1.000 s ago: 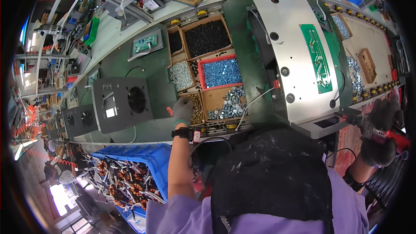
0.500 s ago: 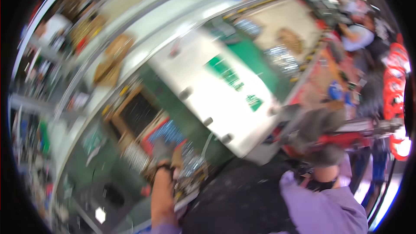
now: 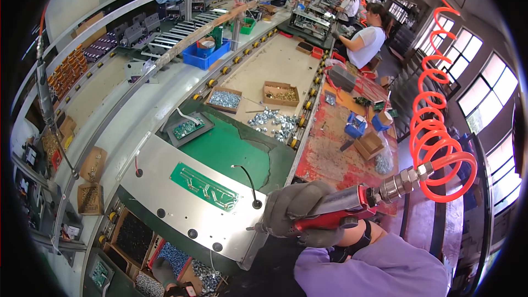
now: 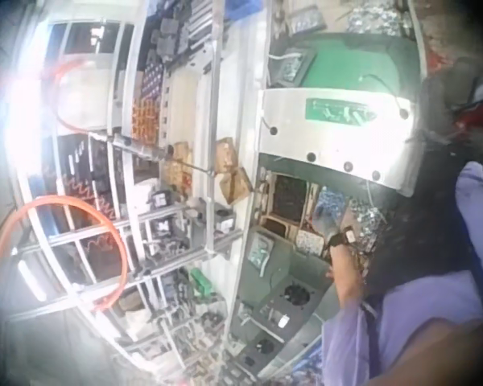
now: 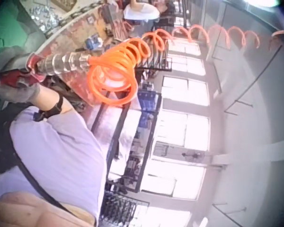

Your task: Assembling components and housing of an electronic device on a production line using a pneumatic screwdriver.

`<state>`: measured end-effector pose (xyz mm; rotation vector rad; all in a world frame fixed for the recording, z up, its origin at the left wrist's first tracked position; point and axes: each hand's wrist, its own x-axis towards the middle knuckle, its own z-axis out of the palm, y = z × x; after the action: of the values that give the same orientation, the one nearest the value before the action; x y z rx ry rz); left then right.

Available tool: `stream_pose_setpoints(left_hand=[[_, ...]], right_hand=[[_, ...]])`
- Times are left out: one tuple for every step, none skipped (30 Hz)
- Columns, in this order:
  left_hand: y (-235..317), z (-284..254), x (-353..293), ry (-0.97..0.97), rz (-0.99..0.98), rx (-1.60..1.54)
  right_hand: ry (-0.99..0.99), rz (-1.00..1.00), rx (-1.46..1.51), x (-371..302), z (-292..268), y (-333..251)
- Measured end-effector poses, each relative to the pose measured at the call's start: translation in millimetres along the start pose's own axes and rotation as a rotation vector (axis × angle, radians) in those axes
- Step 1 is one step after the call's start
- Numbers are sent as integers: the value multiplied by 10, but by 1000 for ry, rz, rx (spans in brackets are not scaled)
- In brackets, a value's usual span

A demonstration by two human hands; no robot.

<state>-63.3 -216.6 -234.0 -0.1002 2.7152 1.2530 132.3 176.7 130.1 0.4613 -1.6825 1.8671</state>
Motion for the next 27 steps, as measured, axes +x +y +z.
stream_pose_setpoints(left_hand=[[136,-41,-39,-48,-191,-295],[302,-120,-104,-15,-181,-325],[496,-226,-190,-92,-220,-509],[735,-315,-290,-158,-321,-672],[1003,-368,-393,-170,-256,-700],[1286,-385,-509,-169,-173,-752],[1568,-374,-637,-165,-93,-803],[1838,-340,-780,-158,-100,-807],[2094,-284,-919,-257,-95,-982],[2315,-266,-1030,-356,-87,-1151],[2506,-272,-1103,-345,-92,-1143],[2678,-259,-1148,-530,-86,-1164],[2821,-263,-1185,-719,-80,-1176],[2946,-228,-1253,-713,-80,-1170],[3051,-187,-1327,-634,9,-1082],[3133,-197,-1367,-556,97,-992],[3199,-225,-1384,-555,98,-988],[3247,-270,-1398,-662,169,-930],[3288,-281,-1402,-714,201,-899],[3315,-283,-1410,-764,235,-867],[3330,-277,-1405,-747,209,-827],[3332,-251,-1413,-736,194,-805],[3323,-229,-1408,-726,180,-782],[3308,-178,-1421,-651,108,-869],[3287,-133,-1425,-575,37,-954],[3260,-121,-1409,-575,37,-950],[3235,-112,-1397,-627,-46,-974]], right_hand=[[-46,18,5,32,-36,3],[-87,20,6,66,-68,7],[-96,30,10,104,-86,21],[-145,-18,20,149,-97,45],[-195,-64,28,194,-96,78],[-205,-14,151,233,-70,115],[-213,-10,152,267,-37,157],[-194,-22,219,293,21,201],[-173,-34,289,317,90,252],[-82,-112,289,351,193,326],[-106,-133,305,377,245,370],[-110,-193,311,392,292,403],[-109,-217,303,407,315,433],[-105,-227,345,407,351,450],[-105,-203,332,416,340,469],[-144,-222,402,420,329,484],[-183,-241,471,425,309,498],[-180,-243,474,414,277,500],[-190,-215,469,402,255,502],[-200,-184,465,393,234,508],[-211,-149,478,383,241,519],[-213,-152,469,375,249,532],[-193,-171,438,367,268,546],[-130,-231,445,361,307,559],[-170,-193,409,358,341,576],[-62,-263,468,358,384,591],[-20,-338,454,348,360,586]])
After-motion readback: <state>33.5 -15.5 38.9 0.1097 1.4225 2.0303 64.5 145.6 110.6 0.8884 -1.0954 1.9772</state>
